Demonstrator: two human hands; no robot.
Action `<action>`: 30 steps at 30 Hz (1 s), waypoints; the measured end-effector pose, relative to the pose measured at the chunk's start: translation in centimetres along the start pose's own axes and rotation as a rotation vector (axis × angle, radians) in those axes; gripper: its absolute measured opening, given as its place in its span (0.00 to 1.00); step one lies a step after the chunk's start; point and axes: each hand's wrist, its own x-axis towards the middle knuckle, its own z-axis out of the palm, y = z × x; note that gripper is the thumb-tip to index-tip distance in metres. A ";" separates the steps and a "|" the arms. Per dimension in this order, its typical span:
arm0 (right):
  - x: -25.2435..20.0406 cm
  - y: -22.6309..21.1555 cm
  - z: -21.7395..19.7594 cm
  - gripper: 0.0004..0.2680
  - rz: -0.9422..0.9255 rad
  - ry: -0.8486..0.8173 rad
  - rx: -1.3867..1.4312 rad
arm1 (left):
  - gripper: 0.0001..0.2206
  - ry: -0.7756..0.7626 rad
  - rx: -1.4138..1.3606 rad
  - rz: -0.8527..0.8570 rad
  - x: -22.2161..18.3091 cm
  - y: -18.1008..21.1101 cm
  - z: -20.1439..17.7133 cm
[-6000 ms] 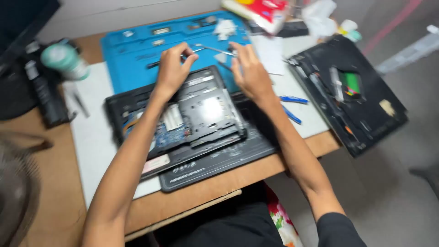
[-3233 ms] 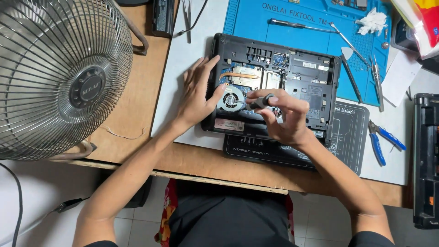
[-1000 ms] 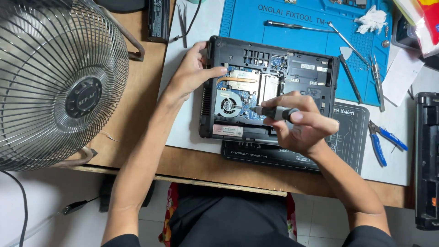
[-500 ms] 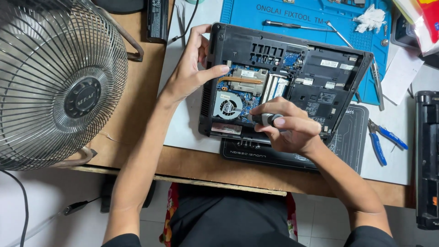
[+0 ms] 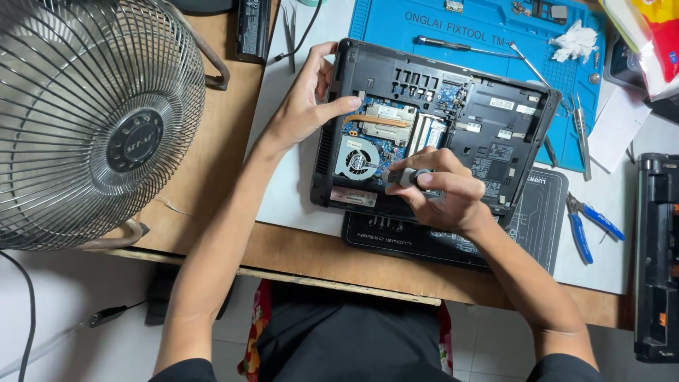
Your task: The person is disassembling a laptop by using a screwdriver to remove internal screws from the motherboard and cooling assembly.
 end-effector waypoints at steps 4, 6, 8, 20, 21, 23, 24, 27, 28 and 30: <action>-0.5 0.2 0.6 0.19 0.016 0.042 0.005 | 0.32 -0.004 -0.047 0.006 0.4 -1.6 0.2; -0.8 0.6 0.9 0.25 -0.017 0.068 0.004 | 0.33 -0.010 -0.086 -0.035 0.7 -2.1 0.3; -1.4 0.8 1.0 0.23 -0.004 0.050 -0.007 | 0.33 -0.010 -0.051 -0.066 0.8 -2.4 0.3; 0.7 -0.5 1.9 0.13 0.146 0.030 -0.065 | 0.33 0.052 0.194 0.005 1.0 -6.7 -0.6; 0.5 -0.6 2.0 0.12 0.151 0.048 -0.066 | 0.34 0.050 0.225 -0.008 1.0 -6.4 -0.5; 0.4 -0.5 2.2 0.12 0.135 0.055 -0.073 | 0.34 0.050 0.230 -0.014 1.0 -6.7 -0.6; 0.4 -0.5 2.3 0.12 0.119 0.062 -0.080 | 0.35 0.048 0.234 -0.020 0.9 -6.9 -0.6; 0.4 -0.5 2.7 0.12 0.113 0.105 -0.091 | 0.36 0.049 0.236 -0.027 0.9 -7.0 -0.5; 0.6 -0.5 2.5 0.12 0.110 0.105 -0.091 | 0.36 0.051 0.237 -0.025 1.0 -6.8 -0.5; 1.1 -0.8 2.1 0.13 0.105 0.119 -0.073 | 0.35 0.039 0.175 0.029 0.9 -6.7 -0.4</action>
